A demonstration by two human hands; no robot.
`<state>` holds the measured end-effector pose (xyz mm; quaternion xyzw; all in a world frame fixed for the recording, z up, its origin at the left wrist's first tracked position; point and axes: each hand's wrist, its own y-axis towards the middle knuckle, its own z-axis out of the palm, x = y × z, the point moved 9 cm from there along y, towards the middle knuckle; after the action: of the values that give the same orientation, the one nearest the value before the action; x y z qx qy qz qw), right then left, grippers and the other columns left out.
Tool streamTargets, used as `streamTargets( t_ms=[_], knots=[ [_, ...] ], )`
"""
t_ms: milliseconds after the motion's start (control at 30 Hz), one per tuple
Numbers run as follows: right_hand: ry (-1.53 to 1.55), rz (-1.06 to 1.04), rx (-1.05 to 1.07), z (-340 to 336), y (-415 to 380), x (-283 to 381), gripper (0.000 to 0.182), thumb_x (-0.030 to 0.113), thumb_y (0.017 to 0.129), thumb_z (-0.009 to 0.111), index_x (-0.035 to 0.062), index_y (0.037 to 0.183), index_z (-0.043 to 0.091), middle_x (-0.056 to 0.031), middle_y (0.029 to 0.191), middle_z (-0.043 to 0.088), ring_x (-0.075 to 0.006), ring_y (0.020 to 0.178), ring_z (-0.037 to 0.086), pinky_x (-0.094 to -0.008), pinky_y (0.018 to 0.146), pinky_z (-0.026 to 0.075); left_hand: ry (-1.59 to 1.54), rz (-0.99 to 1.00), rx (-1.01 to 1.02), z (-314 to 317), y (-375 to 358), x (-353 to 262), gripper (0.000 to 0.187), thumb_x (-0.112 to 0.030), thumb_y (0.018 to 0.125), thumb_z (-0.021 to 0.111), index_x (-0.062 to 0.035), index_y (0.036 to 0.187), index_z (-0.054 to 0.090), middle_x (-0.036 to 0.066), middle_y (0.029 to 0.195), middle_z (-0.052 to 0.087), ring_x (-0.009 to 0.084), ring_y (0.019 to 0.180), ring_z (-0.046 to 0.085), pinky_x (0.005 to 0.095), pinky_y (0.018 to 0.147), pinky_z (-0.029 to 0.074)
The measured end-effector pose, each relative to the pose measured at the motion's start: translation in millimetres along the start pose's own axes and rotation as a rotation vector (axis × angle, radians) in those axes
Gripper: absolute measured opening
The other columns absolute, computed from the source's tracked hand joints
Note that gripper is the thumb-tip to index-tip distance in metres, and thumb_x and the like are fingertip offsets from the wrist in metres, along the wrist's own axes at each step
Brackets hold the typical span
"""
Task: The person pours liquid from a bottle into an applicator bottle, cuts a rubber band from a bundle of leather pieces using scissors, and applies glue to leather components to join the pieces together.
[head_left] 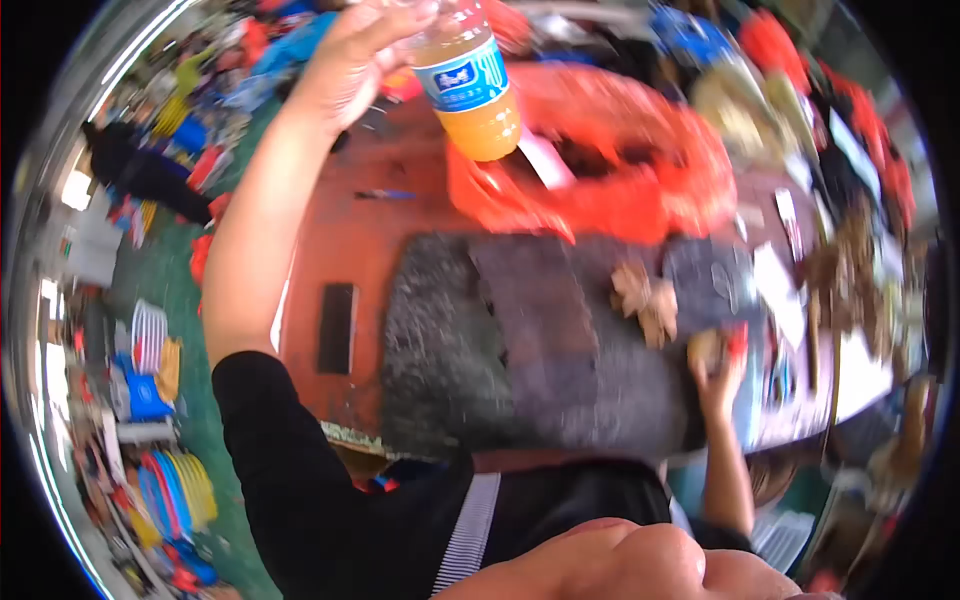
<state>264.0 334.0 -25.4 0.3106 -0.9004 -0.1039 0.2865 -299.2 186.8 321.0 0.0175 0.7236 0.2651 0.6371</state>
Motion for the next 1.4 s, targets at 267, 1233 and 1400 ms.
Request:
streamTargets(
  t_ms=[267,1233,1400],
  knots=[
    [0.581,0.173,-0.108,-60,-14,37,0.087,0.042,0.074,0.082,0.0036,0.142,0.044,-0.0169,0.138,0.053,-0.0290,0.133,0.046,-0.0425,0.112,0.032,-0.103,-0.038,0.479,309,-177,22,0.061,-0.017,0.071,0.089,-0.0059,0.123,0.057,0.003,0.111,0.060,0.0142,0.107,0.060,0.0330,0.092,0.051],
    [0.238,-0.263,-0.443,-179,-71,136,0.077,0.015,0.070,0.085,-0.0005,0.136,0.047,-0.0186,0.126,0.058,-0.0369,0.120,0.054,-0.0441,0.101,0.045,0.187,0.060,-0.019,439,-236,164,0.037,-0.009,0.079,0.073,-0.0043,0.109,0.054,0.017,0.096,0.061,0.0340,0.089,0.062,0.0380,0.081,0.050],
    [0.701,0.043,0.034,-92,-37,156,0.047,0.026,0.080,0.079,-0.0033,0.113,0.062,-0.0163,0.092,0.071,-0.0282,0.085,0.070,-0.0355,0.081,0.054,0.127,0.196,0.093,423,-268,112,0.050,-0.012,0.075,0.076,-0.0042,0.118,0.054,0.016,0.104,0.063,0.0335,0.099,0.064,0.0377,0.087,0.051]
  ],
)
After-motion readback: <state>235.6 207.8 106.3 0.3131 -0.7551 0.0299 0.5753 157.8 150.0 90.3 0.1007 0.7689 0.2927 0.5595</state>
